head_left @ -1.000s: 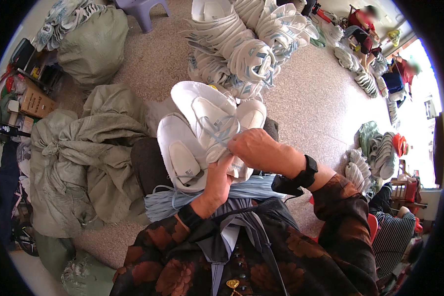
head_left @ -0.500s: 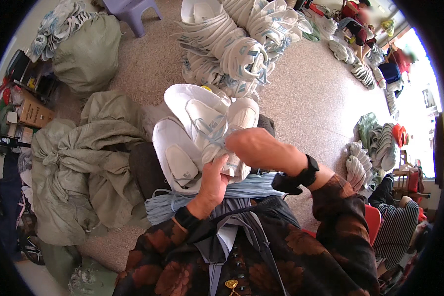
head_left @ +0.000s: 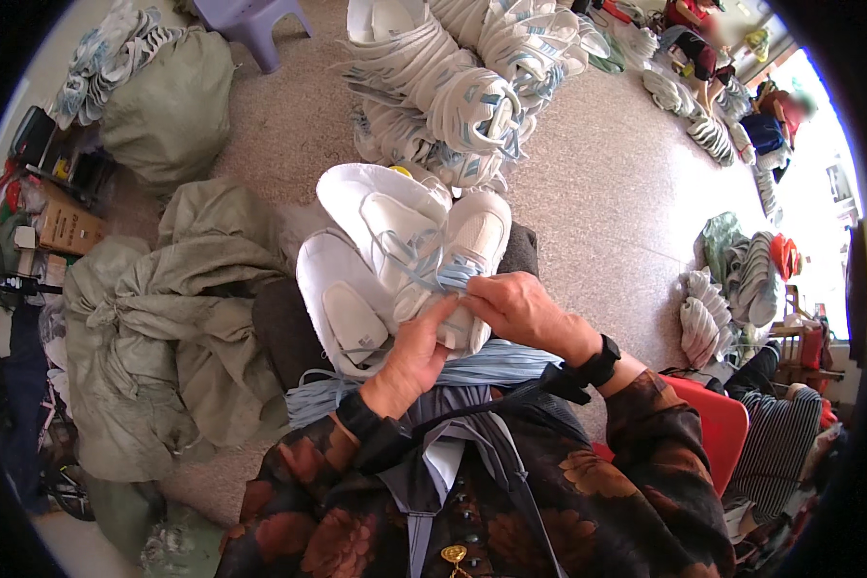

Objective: Insert and thread laces through the eyelets of a white athletic shoe.

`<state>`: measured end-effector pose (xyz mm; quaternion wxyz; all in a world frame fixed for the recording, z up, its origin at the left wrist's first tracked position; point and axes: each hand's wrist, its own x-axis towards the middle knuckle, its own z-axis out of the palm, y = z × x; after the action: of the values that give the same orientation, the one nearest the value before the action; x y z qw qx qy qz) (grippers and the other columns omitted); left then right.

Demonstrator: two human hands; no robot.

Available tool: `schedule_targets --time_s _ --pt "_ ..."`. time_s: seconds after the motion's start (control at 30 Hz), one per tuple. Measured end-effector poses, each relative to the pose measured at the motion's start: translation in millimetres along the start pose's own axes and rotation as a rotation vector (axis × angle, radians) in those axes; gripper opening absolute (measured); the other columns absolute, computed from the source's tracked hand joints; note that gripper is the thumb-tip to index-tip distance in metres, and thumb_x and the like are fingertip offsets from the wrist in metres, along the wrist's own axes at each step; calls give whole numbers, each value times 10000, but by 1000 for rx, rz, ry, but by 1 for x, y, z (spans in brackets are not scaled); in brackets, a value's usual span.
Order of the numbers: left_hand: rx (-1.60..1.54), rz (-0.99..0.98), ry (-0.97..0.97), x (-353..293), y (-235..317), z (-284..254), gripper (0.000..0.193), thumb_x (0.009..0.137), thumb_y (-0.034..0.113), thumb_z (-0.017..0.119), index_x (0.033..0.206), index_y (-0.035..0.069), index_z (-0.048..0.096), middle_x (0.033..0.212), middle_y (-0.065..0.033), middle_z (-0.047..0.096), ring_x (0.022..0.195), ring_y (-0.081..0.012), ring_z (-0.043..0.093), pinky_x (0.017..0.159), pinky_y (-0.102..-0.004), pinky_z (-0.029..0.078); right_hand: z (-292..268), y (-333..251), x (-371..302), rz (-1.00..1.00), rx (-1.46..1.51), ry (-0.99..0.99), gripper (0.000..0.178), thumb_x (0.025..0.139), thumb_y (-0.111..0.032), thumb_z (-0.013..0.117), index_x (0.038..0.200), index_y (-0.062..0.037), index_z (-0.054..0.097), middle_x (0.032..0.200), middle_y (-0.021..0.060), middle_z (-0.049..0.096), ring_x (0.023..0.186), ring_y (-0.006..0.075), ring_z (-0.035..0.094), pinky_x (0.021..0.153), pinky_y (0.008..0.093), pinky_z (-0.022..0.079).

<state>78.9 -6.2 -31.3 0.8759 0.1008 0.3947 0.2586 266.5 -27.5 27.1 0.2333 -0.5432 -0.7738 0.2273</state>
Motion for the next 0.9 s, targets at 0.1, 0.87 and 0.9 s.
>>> schedule_targets --time_s 0.1,0.87,0.9 --pt "-51 112 6 -8 -3 3 305 940 183 663 1220 78 606 1138 -37 659 1036 -185 643 886 -382 530 -13 12 -23 220 245 -17 239 915 -182 616 759 -10 558 651 203 554 596 362 594 558 463 446" --pt "-32 131 -108 -17 4 13 494 989 463 555 1355 134 519 1271 -56 627 1164 -240 602 980 -494 481 -12 8 -37 260 378 -82 186 946 -151 620 852 9 612 695 167 597 622 330 591 595 404 471" --pt "-23 117 -93 -19 5 16 508 985 480 561 1357 137 516 1267 -55 628 1157 -239 607 973 -492 486 -16 11 -43 261 352 -64 193 943 -148 624 835 12 608 662 148 576 587 299 562 575 395 457"
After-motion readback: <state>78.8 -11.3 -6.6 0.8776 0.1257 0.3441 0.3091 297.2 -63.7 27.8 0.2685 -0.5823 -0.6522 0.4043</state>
